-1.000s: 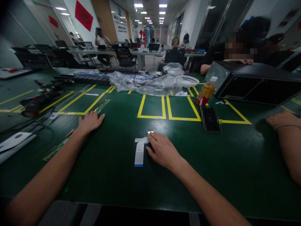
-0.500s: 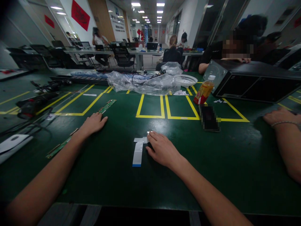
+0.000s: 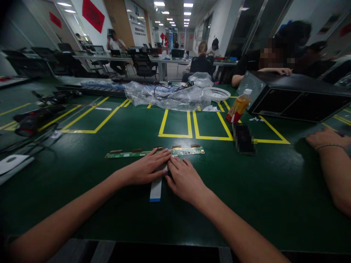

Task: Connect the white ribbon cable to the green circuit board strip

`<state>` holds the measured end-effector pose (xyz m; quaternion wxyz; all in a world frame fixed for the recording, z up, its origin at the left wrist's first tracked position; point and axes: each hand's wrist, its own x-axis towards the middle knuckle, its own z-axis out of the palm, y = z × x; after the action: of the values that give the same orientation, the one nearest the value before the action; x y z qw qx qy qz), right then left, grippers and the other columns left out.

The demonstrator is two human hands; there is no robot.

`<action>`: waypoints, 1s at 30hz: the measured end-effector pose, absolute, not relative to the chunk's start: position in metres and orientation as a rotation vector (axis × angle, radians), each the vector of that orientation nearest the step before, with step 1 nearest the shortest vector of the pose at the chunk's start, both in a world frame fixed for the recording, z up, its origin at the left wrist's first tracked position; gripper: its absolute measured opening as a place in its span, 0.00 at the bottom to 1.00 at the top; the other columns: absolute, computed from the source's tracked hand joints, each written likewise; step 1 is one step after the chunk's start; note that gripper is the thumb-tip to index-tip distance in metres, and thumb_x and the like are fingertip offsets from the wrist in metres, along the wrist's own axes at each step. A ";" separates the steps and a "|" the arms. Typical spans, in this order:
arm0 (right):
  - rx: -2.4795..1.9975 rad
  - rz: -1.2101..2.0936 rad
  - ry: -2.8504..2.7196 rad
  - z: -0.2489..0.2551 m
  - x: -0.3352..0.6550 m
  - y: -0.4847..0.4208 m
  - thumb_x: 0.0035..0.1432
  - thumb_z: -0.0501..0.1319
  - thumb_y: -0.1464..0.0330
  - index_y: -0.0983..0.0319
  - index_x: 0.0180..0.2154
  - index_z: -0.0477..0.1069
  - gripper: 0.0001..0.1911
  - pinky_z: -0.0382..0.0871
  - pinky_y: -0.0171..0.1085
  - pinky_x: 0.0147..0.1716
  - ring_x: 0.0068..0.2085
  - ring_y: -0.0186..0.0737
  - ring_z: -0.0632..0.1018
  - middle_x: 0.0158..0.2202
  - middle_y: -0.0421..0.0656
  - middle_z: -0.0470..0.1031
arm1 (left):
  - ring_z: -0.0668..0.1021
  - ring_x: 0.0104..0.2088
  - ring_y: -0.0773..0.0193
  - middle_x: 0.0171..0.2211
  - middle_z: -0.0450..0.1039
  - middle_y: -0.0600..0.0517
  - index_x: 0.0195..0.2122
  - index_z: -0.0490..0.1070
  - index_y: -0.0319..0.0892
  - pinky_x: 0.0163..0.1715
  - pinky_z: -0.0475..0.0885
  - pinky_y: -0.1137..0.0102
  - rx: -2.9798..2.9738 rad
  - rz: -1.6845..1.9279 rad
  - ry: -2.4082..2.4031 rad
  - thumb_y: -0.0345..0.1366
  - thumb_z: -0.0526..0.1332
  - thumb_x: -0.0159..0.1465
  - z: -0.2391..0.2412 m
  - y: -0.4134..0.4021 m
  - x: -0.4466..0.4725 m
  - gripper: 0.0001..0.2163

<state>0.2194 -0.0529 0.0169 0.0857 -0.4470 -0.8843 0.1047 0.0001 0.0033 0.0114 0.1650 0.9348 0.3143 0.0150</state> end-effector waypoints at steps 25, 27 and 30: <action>-1.317 0.382 -2.496 0.016 0.226 -0.044 0.69 0.53 0.65 0.64 0.64 0.65 0.25 0.55 0.58 0.67 0.67 0.52 0.66 0.67 0.54 0.66 | 0.51 0.73 0.55 0.73 0.46 0.45 0.73 0.48 0.40 0.71 0.41 0.56 2.688 0.128 0.812 0.49 0.53 0.72 0.013 0.009 -0.008 0.32; -1.323 0.386 -2.397 0.020 0.230 -0.040 0.69 0.53 0.66 0.63 0.63 0.66 0.23 0.60 0.55 0.65 0.64 0.50 0.71 0.63 0.53 0.71 | 0.51 0.72 0.56 0.73 0.47 0.45 0.73 0.49 0.40 0.71 0.43 0.57 2.702 0.160 0.779 0.47 0.52 0.73 0.012 0.006 -0.005 0.30; -1.353 0.367 -2.288 0.024 0.235 -0.036 0.68 0.54 0.66 0.62 0.62 0.67 0.23 0.66 0.55 0.61 0.59 0.51 0.74 0.59 0.52 0.75 | 0.48 0.73 0.59 0.73 0.45 0.48 0.73 0.48 0.42 0.71 0.43 0.60 2.733 0.137 0.690 0.44 0.48 0.75 0.007 0.005 0.002 0.28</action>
<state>0.2348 -0.0356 0.0242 0.2270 -0.4910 -0.8305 0.1332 0.0018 0.0048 0.0069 0.1593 0.9560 0.2415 0.0478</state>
